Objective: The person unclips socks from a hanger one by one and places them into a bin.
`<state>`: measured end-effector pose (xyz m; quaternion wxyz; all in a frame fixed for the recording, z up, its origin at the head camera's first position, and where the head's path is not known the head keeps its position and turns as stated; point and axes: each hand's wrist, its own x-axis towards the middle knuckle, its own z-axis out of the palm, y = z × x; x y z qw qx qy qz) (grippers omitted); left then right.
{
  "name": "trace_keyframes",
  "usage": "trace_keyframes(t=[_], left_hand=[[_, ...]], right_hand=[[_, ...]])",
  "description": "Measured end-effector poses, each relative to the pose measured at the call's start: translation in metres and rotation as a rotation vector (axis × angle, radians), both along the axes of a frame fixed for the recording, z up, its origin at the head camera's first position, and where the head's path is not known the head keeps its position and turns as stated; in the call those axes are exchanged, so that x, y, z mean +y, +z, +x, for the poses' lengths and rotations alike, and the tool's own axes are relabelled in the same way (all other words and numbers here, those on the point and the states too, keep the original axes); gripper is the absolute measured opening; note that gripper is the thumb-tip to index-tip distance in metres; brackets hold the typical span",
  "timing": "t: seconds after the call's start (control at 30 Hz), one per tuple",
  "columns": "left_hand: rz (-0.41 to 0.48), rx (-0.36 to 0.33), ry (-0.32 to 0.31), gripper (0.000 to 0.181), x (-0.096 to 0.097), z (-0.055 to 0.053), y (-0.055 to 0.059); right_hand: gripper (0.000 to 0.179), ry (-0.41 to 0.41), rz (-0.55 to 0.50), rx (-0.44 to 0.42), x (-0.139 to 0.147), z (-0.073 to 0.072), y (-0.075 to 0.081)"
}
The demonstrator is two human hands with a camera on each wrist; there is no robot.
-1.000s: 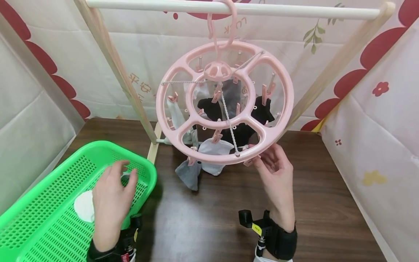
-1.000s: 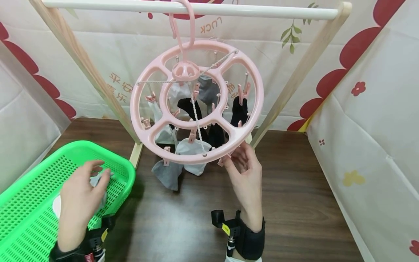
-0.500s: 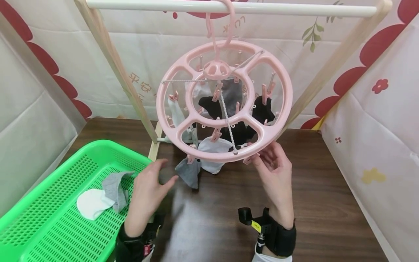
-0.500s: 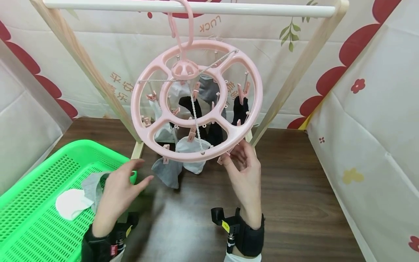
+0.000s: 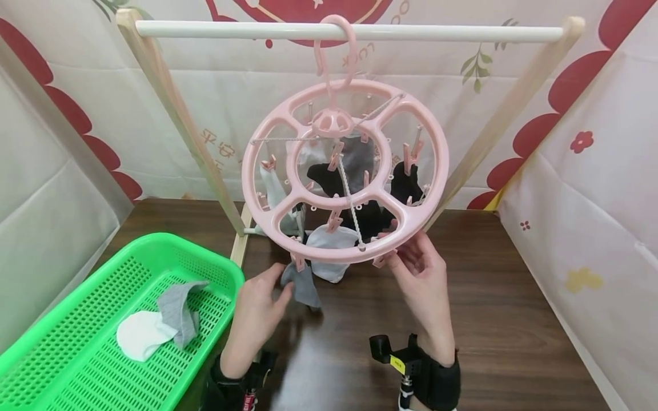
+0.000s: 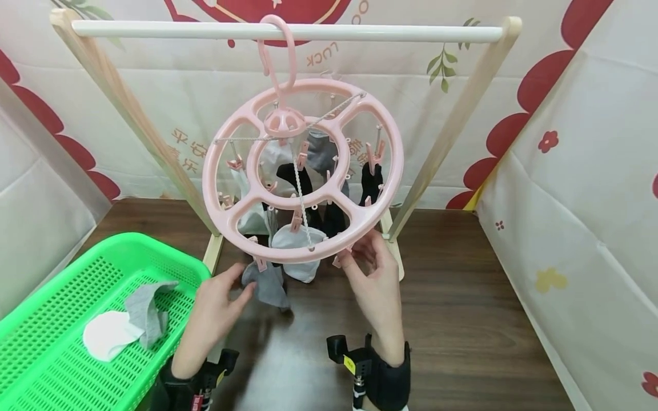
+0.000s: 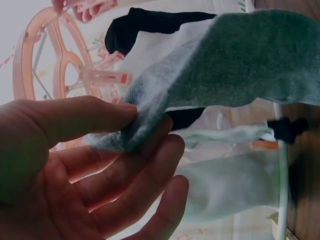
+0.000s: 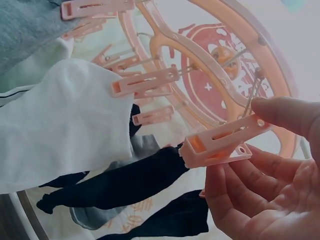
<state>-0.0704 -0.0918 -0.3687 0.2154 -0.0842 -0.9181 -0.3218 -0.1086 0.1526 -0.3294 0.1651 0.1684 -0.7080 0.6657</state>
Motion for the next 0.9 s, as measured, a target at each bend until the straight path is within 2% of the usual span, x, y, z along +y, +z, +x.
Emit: trace_keyframes(t=[0.2,0.37,0.47,0.67,0.8,0.9], left_hand=[[-0.048,-0.022,-0.029,0.019,0.008,0.005,0.001],[-0.092,0.000,-0.061,0.021,0.015,0.008,0.001],[-0.108,0.018,-0.069,0.022,0.018,0.008,0.001],[-0.110,0.010,-0.084,0.019,0.024,0.009,0.001],[-0.123,0.002,-0.090,0.017,0.028,0.011,0.002],[-0.140,0.001,-0.092,0.018,0.031,0.012,0.003]], right_hand=[[0.046,0.063,0.028,-0.003,-0.007,-0.005,-0.005],[0.048,0.175,0.081,-0.051,-0.009,-0.010,-0.011],[0.044,0.242,0.142,-0.078,-0.008,-0.013,-0.014],[0.042,0.354,0.254,-0.125,-0.009,-0.021,-0.027],[0.032,0.398,0.339,-0.207,-0.012,-0.022,-0.035],[0.028,0.393,0.396,-0.222,-0.016,-0.022,-0.038]])
